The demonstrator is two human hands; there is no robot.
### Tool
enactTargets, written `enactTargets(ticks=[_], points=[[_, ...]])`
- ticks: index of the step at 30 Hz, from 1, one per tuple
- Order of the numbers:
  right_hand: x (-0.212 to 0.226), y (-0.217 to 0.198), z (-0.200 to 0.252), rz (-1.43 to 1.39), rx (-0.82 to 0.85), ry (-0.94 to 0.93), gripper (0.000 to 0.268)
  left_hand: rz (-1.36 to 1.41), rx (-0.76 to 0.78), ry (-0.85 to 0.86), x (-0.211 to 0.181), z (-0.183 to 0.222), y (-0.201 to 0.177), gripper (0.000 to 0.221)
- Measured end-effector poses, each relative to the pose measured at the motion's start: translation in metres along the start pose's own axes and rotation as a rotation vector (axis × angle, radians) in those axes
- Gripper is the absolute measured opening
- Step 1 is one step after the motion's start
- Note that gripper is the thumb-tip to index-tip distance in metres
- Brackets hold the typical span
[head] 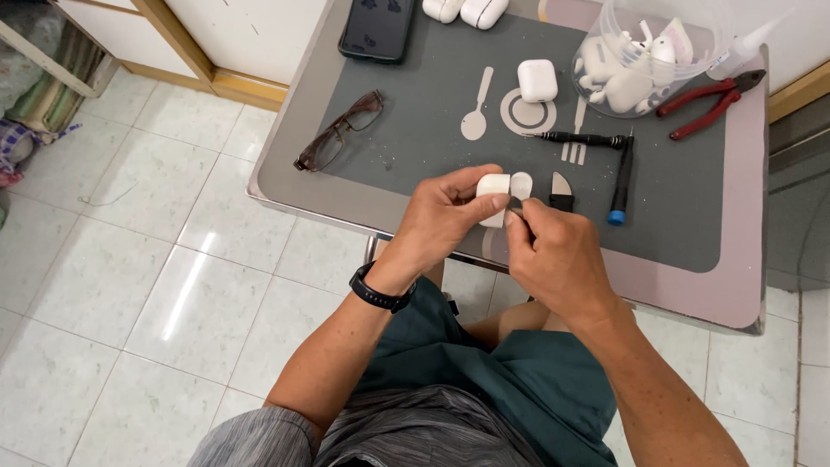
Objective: Using a small pry tool to open the plastic housing of an earbud charging case for repair.
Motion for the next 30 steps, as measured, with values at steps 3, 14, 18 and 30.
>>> enactTargets(ticks=[3,14,18,30], points=[[-0.003,0.005,0.002,0.084,-0.062,-0.005,0.038,-0.013,-0.038,-0.001,0.015,-0.002,0.000,0.052],[-0.007,0.012,-0.002,-0.023,-0.069,0.016,0.044,0.058,-0.100,-0.018,0.007,-0.003,-0.001,0.052],[-0.006,0.007,0.001,0.037,0.019,-0.047,0.041,0.021,-0.080,-0.023,0.002,0.000,-0.001,0.052],[-0.006,0.020,0.004,0.370,-0.258,-0.188,0.030,-0.032,-0.221,-0.051,-0.003,-0.001,0.006,0.052]])
Point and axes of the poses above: each hand's wrist, its own z-axis away from the middle knuckle, its own y-axis out of the palm, x = y × z, the point moved 4 cm from there along -z, towards the middle knuckle, and after that the axes turned 12 degrees about y, right-handed, at the moved point
